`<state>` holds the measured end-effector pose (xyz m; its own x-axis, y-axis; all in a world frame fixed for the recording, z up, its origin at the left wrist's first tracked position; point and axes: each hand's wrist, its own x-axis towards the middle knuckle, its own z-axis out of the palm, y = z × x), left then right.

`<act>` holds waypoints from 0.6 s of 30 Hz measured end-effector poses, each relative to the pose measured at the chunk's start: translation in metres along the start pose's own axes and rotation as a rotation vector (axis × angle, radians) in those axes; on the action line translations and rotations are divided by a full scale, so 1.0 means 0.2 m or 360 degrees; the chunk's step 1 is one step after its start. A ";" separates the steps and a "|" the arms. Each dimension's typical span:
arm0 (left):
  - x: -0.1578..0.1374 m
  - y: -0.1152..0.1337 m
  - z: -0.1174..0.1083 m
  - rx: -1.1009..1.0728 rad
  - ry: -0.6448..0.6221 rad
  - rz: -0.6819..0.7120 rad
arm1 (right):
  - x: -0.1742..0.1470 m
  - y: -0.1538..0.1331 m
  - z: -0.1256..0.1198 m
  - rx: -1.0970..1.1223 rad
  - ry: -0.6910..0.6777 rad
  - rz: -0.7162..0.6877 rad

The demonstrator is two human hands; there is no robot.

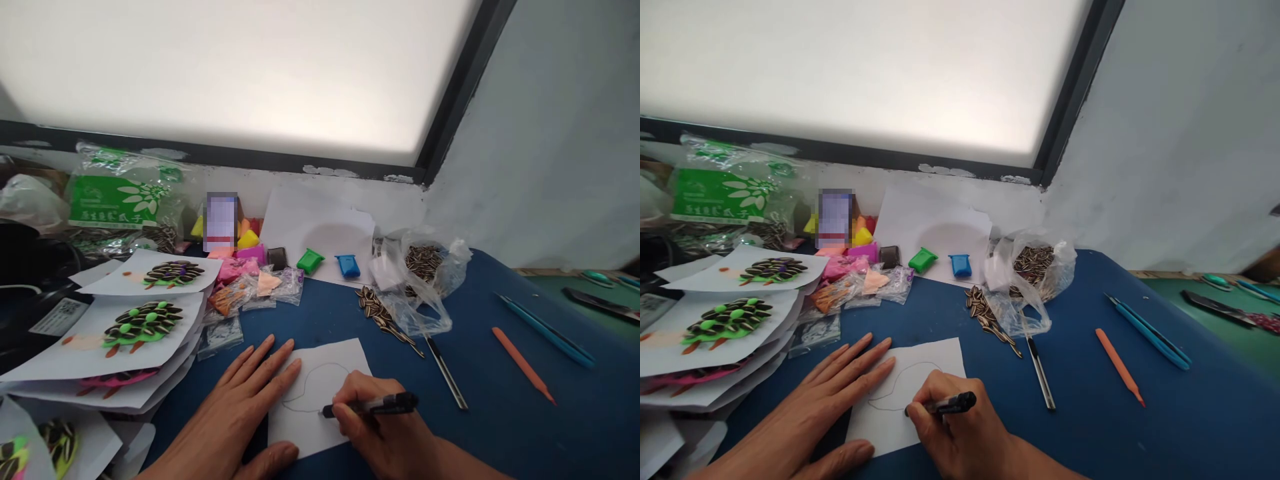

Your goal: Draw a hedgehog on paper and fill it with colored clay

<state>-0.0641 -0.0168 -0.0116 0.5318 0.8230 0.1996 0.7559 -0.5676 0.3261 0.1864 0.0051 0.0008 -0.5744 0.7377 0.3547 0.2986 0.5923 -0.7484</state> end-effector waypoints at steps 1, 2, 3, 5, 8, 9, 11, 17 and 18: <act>0.00 0.00 0.00 0.0002 0.0004 0.0000 | 0.00 0.00 0.00 0.0003 -0.0002 -0.0011; 0.00 0.00 0.00 0.0004 -0.0009 0.0005 | 0.00 0.00 0.00 0.0006 -0.0001 -0.0022; 0.00 0.00 0.00 0.0005 -0.0033 0.0019 | 0.00 0.00 0.00 0.0008 -0.0001 -0.0024; 0.00 0.00 0.00 0.0003 -0.0068 0.0045 | 0.00 0.01 0.00 0.0003 0.0002 -0.0025; 0.00 -0.01 0.01 0.0009 -0.0021 0.0018 | -0.01 0.00 0.00 -0.0025 -0.0008 -0.0011; 0.00 -0.01 0.01 0.0015 -0.0002 0.0009 | -0.01 0.00 -0.01 -0.0039 -0.0009 -0.0004; 0.00 -0.01 0.02 0.0020 -0.0013 0.0014 | -0.01 -0.01 -0.01 -0.0062 -0.0016 0.0022; 0.00 -0.01 0.02 0.0003 -0.0014 0.0033 | 0.00 -0.03 -0.02 -0.0075 -0.0034 0.0056; 0.00 -0.01 0.02 -0.0001 -0.0008 0.0033 | 0.00 -0.03 -0.02 -0.0076 -0.0038 0.0062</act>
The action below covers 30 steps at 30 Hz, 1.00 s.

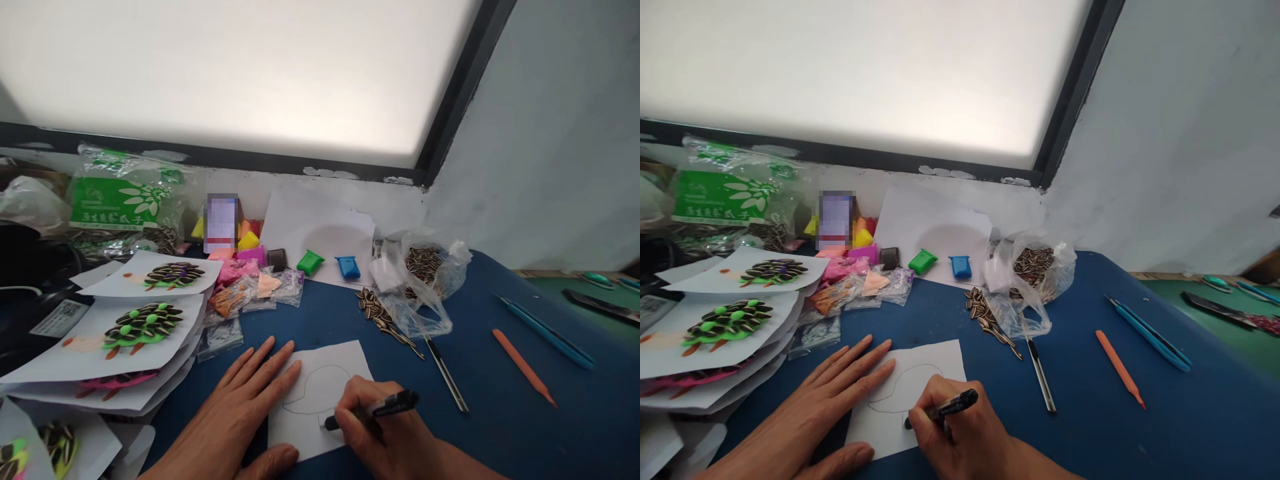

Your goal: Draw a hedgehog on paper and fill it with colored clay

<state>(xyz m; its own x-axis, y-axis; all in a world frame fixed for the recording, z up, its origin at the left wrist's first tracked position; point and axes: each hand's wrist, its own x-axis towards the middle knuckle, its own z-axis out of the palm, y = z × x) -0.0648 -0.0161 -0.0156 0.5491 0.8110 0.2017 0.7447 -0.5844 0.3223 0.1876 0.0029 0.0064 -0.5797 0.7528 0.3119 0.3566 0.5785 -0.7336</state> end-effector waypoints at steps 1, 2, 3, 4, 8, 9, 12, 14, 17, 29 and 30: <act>0.00 0.00 0.00 -0.0005 0.0004 -0.0002 | 0.00 0.00 0.00 0.0002 0.0000 -0.0001; 0.00 0.00 0.00 -0.0011 0.0006 -0.0002 | 0.00 0.00 0.00 -0.0001 -0.0002 -0.0001; 0.00 0.00 0.00 -0.0016 0.0001 0.0003 | 0.00 0.00 0.00 -0.0008 -0.0005 -0.0002; 0.00 0.00 0.00 -0.0017 -0.0002 0.0002 | 0.00 0.01 0.00 -0.0013 -0.0008 -0.0001; 0.00 0.00 -0.01 -0.0011 0.0001 0.0003 | 0.00 0.00 0.00 -0.0004 -0.0003 -0.0010; 0.00 0.00 -0.01 -0.0005 0.0008 -0.0006 | 0.00 0.00 0.00 -0.0004 0.0001 -0.0007; 0.00 0.01 -0.01 0.0007 -0.0023 -0.0001 | 0.00 0.00 0.00 -0.0025 0.0000 0.0002; 0.00 0.01 -0.01 0.0003 -0.0008 -0.0017 | 0.00 0.01 0.00 -0.0011 0.0006 -0.0006; 0.01 0.00 -0.02 -0.0010 -0.0031 0.0006 | 0.01 0.01 0.00 0.0043 0.0013 -0.0008; 0.01 -0.01 -0.01 0.0012 -0.0052 0.0019 | 0.00 0.01 0.01 0.0042 0.0032 0.0006; 0.01 -0.01 -0.01 0.0012 -0.0051 0.0013 | 0.00 0.01 0.01 0.0036 0.0031 0.0019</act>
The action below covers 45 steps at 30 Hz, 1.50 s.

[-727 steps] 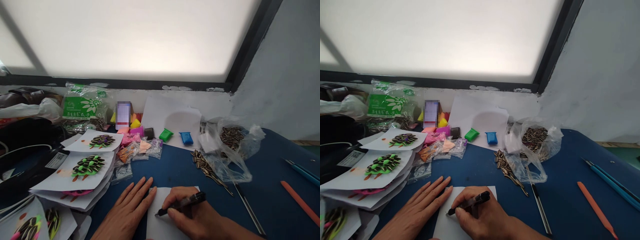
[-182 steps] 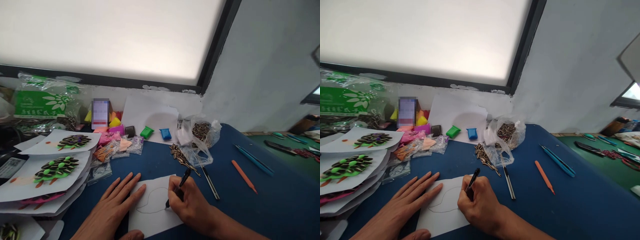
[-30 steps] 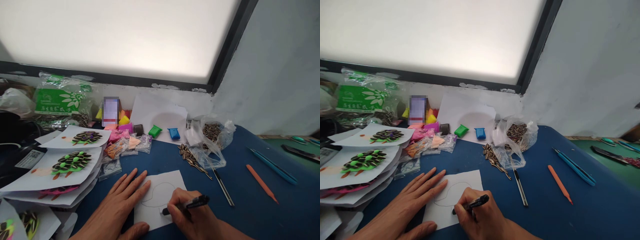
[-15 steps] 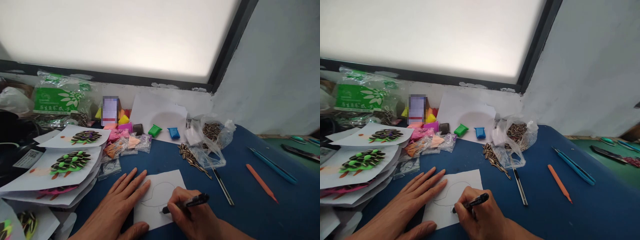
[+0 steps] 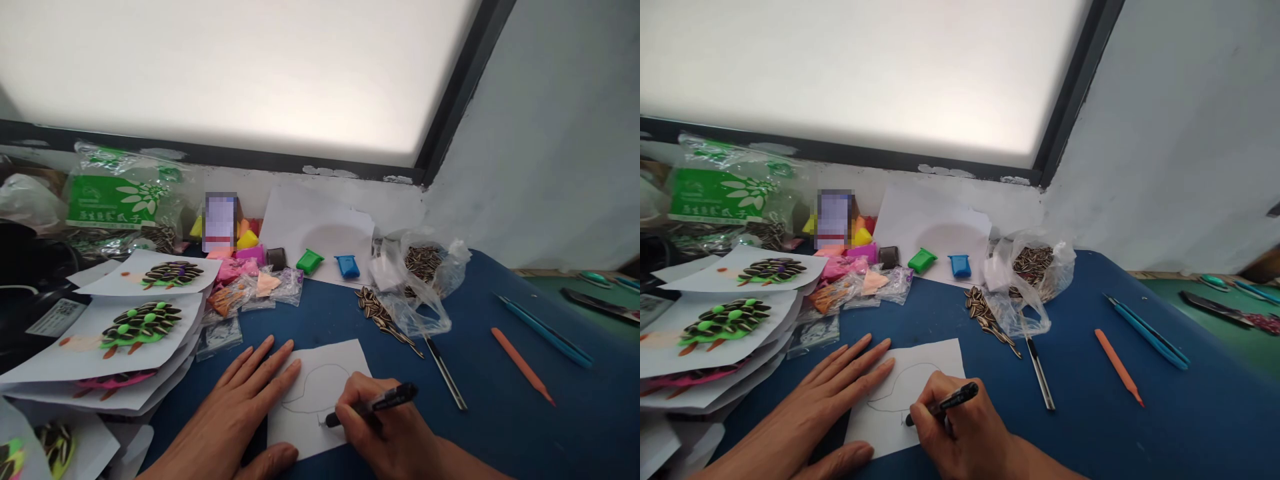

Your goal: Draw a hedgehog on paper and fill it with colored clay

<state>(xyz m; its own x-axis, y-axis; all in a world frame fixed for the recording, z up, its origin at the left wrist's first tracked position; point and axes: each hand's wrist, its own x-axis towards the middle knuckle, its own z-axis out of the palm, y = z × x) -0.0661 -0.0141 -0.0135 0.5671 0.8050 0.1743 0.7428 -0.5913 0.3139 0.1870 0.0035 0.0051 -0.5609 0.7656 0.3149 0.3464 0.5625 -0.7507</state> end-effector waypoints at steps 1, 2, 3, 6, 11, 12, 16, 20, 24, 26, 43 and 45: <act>0.00 0.00 0.00 0.0001 -0.0002 0.0000 | 0.00 0.00 0.00 -0.0011 -0.0006 0.0017; 0.00 0.00 0.00 0.0003 -0.0005 -0.0004 | 0.00 -0.01 0.00 -0.0024 -0.0011 0.0037; 0.00 0.01 0.00 0.0007 -0.0013 -0.0010 | 0.00 -0.01 0.00 -0.0038 -0.0014 0.0045; 0.00 0.01 -0.01 0.0021 -0.0036 -0.0006 | 0.00 -0.01 0.00 -0.0060 -0.0015 0.0053; 0.00 0.01 -0.01 -0.0001 -0.0019 -0.0007 | -0.01 0.00 0.00 -0.0020 -0.0017 0.0024; 0.00 0.01 -0.01 0.0002 -0.0018 -0.0004 | -0.01 0.00 0.00 -0.0017 -0.0015 0.0018; 0.00 0.01 -0.02 0.0045 -0.0030 0.0016 | -0.01 0.00 0.00 -0.0003 -0.0013 0.0017; 0.00 0.01 -0.02 0.0043 -0.0041 0.0024 | 0.00 0.02 0.01 0.0059 0.0026 -0.0029; 0.00 0.01 -0.02 0.0039 -0.0048 0.0010 | 0.01 0.02 0.01 0.0094 0.0055 -0.0043; 0.00 0.01 -0.02 0.0052 -0.0056 0.0010 | 0.01 0.02 0.00 0.0089 0.0043 -0.0029; 0.00 -0.01 -0.01 0.0032 -0.0075 0.0007 | -0.01 0.00 -0.04 -0.0086 0.0189 0.0121; 0.00 -0.01 -0.01 0.0023 -0.0067 0.0012 | -0.01 0.00 -0.04 -0.0069 0.0163 0.0143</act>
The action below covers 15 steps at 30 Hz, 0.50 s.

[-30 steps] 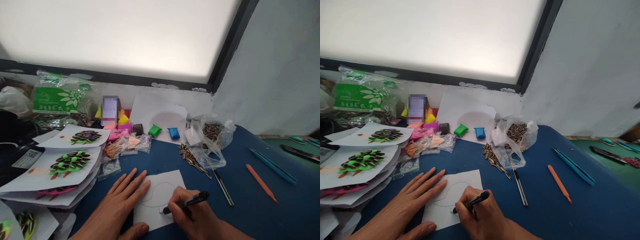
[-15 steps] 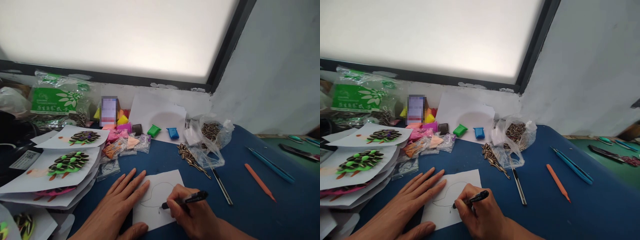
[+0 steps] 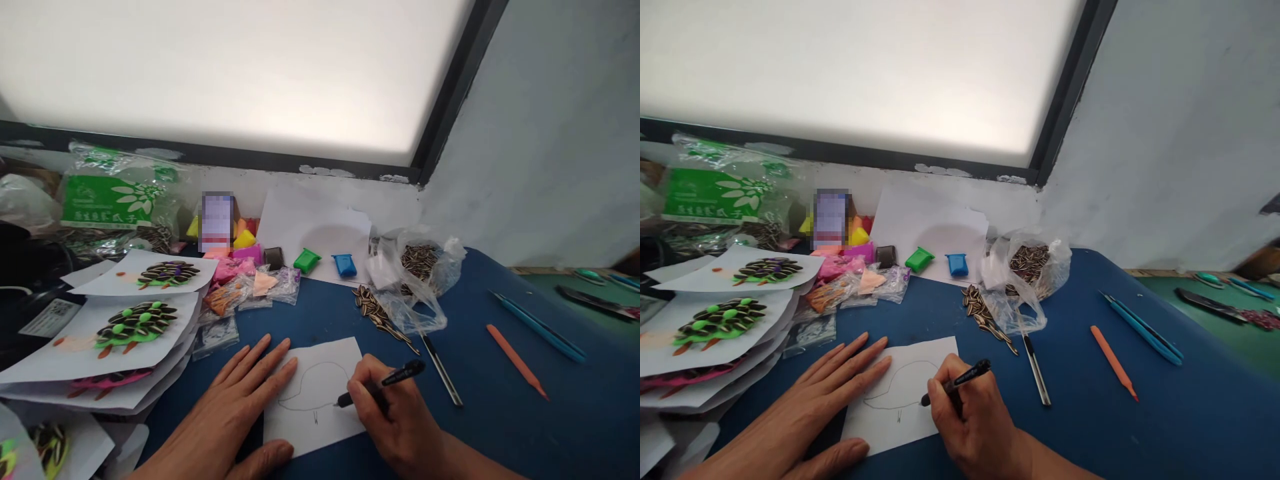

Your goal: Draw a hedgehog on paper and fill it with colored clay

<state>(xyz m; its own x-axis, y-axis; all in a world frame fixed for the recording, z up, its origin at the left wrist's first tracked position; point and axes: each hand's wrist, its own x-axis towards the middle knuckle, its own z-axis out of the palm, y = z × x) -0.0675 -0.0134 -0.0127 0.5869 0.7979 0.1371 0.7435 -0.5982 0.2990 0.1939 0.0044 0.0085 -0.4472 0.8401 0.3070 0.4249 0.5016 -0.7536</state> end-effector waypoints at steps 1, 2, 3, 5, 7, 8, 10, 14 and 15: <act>0.00 0.00 0.00 -0.0007 0.0008 0.0004 | 0.00 0.00 0.00 0.0011 -0.0010 0.0001; 0.00 0.00 0.00 -0.0014 0.0017 0.0006 | 0.00 0.00 0.00 0.0014 -0.0020 0.0008; 0.00 0.00 0.00 -0.0020 0.0027 0.0009 | 0.00 0.00 0.00 0.0013 -0.0030 0.0022; 0.00 0.00 0.00 -0.0018 0.0037 0.0006 | 0.00 0.01 0.00 0.0021 -0.0046 0.0034; 0.00 0.00 0.00 0.0002 0.0034 0.0003 | 0.00 0.01 0.00 0.0025 -0.0060 0.0036; 0.00 0.00 0.00 0.0013 0.0031 0.0000 | 0.00 0.01 0.00 0.0027 -0.0061 0.0032; 0.00 0.00 0.01 0.0021 0.0029 0.0000 | 0.00 0.01 0.00 0.0032 -0.0056 0.0020; 0.00 0.00 0.01 -0.0009 0.0055 -0.0005 | -0.01 0.00 0.00 0.0032 -0.0052 0.0012; 0.00 0.00 0.01 -0.0016 0.0058 -0.0008 | -0.01 0.00 0.01 0.0026 -0.0046 0.0007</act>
<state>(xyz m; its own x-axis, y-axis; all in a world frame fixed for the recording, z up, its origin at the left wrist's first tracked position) -0.0669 -0.0140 -0.0136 0.5711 0.8031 0.1698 0.7428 -0.5937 0.3094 0.1939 0.0031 0.0070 -0.4681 0.8358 0.2871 0.4140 0.4944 -0.7643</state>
